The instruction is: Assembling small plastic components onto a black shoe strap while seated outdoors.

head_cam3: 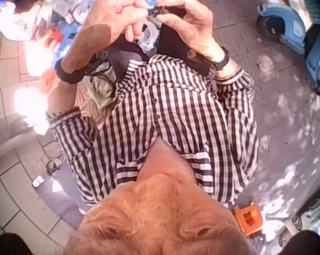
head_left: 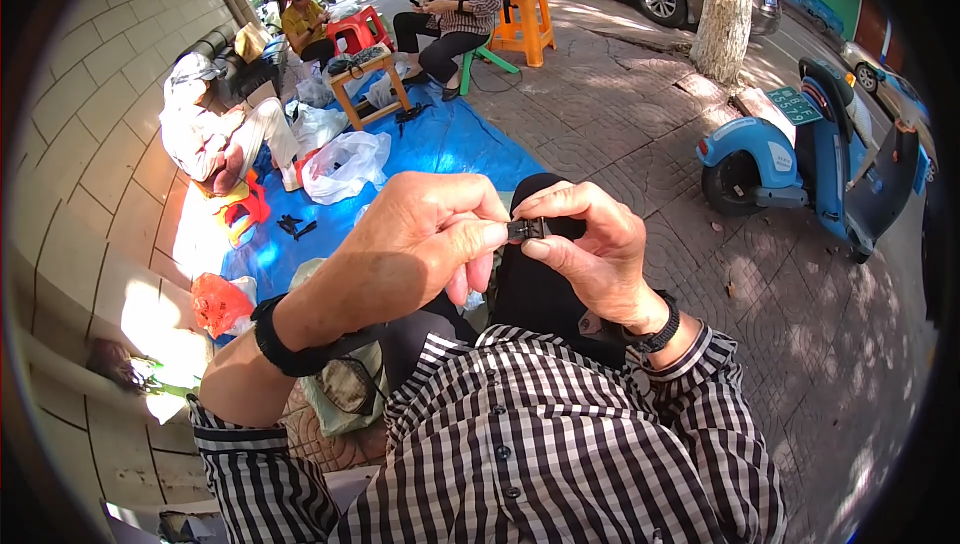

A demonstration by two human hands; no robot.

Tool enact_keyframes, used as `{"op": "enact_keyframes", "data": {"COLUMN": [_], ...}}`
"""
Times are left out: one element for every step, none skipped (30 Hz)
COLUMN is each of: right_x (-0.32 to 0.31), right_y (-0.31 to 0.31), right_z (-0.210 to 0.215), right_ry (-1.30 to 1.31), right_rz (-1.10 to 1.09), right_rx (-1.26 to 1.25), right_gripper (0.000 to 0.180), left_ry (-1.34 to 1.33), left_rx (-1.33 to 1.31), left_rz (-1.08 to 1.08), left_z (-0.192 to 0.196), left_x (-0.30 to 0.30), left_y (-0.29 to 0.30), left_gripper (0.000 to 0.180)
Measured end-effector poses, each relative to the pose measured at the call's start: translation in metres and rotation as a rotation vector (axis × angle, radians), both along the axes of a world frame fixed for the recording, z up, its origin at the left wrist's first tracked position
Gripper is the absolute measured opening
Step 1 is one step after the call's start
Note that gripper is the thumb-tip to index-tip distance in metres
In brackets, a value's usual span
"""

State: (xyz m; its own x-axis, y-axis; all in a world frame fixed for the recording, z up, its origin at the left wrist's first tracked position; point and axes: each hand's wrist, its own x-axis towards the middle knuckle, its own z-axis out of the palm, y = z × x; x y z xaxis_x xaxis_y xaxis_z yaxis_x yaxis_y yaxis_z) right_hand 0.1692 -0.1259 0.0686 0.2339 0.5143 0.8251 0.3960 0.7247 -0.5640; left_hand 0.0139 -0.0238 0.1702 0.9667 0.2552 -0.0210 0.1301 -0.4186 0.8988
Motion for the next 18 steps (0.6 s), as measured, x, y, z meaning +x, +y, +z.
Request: {"op": "enact_keyframes", "data": {"right_x": [-0.001, -0.002, -0.003, -0.004, -0.006, -0.007, -0.008, -0.009, -0.009, -0.011, -0.012, -0.013, -0.014, -0.015, -0.015, -0.016, -0.017, -0.018], "right_y": [0.001, 0.002, 0.005, 0.006, 0.008, 0.010, 0.012, 0.013, 0.013, 0.014, 0.014, 0.015, 0.016, 0.016, 0.016, 0.015, 0.014, 0.013], "right_z": [0.000, 0.000, 0.000, -0.001, -0.002, -0.003, -0.003, -0.003, -0.002, -0.002, -0.002, -0.002, -0.002, -0.002, -0.002, -0.001, 0.001, 0.001], "right_ry": [-0.001, 0.013, 0.028, 0.028, 0.057, 0.085, 0.083, 0.074, 0.065, 0.062, 0.067, 0.074, 0.073, 0.047, 0.022, 0.021, -0.036, -0.092], "right_rz": [0.002, 0.020, 0.042, 0.047, 0.077, 0.108, 0.115, 0.122, 0.125, 0.128, 0.120, 0.115, 0.119, 0.118, 0.112, 0.111, 0.083, 0.059], "right_rx": [-0.001, -0.015, -0.027, -0.026, -0.035, -0.045, -0.044, -0.045, -0.049, -0.050, -0.061, -0.073, -0.075, -0.050, -0.026, -0.028, -0.013, 0.003], "right_gripper": [0.026, 0.025, 0.025, 0.025, 0.024, 0.024, 0.024, 0.024, 0.025, 0.025, 0.024, 0.023, 0.023, 0.023, 0.023, 0.023, 0.023, 0.023], "left_ry": [-0.001, -0.005, -0.008, -0.008, -0.016, -0.026, -0.028, -0.031, -0.035, -0.038, -0.050, -0.060, -0.061, -0.029, 0.002, 0.002, 0.026, 0.052], "left_rx": [-0.001, -0.005, -0.006, -0.004, -0.035, -0.065, -0.063, -0.058, -0.055, -0.055, -0.058, -0.060, -0.061, -0.069, -0.078, -0.080, -0.069, -0.057], "left_rz": [0.002, -0.001, -0.001, 0.004, -0.002, -0.007, 0.001, 0.008, 0.012, 0.014, 0.017, 0.022, 0.026, 0.051, 0.071, 0.069, 0.074, 0.082], "left_z": [0.000, 0.000, 0.000, -0.001, -0.002, -0.003, -0.003, -0.003, -0.004, -0.004, -0.004, -0.005, -0.005, -0.005, -0.005, -0.005, -0.005, -0.005], "left_x": [-0.001, -0.003, -0.005, -0.007, -0.009, -0.011, -0.013, -0.015, -0.017, -0.018, -0.020, -0.021, -0.022, -0.022, -0.022, -0.023, -0.025, -0.026], "left_y": [0.001, 0.002, 0.004, 0.005, 0.006, 0.007, 0.008, 0.009, 0.009, 0.009, 0.009, 0.009, 0.009, 0.008, 0.007, 0.006, 0.005, 0.004], "left_gripper": [0.018, 0.019, 0.019, 0.019, 0.019, 0.019, 0.019, 0.020, 0.020, 0.020, 0.019, 0.019, 0.019, 0.016, 0.014, 0.014, 0.012, 0.009]}}
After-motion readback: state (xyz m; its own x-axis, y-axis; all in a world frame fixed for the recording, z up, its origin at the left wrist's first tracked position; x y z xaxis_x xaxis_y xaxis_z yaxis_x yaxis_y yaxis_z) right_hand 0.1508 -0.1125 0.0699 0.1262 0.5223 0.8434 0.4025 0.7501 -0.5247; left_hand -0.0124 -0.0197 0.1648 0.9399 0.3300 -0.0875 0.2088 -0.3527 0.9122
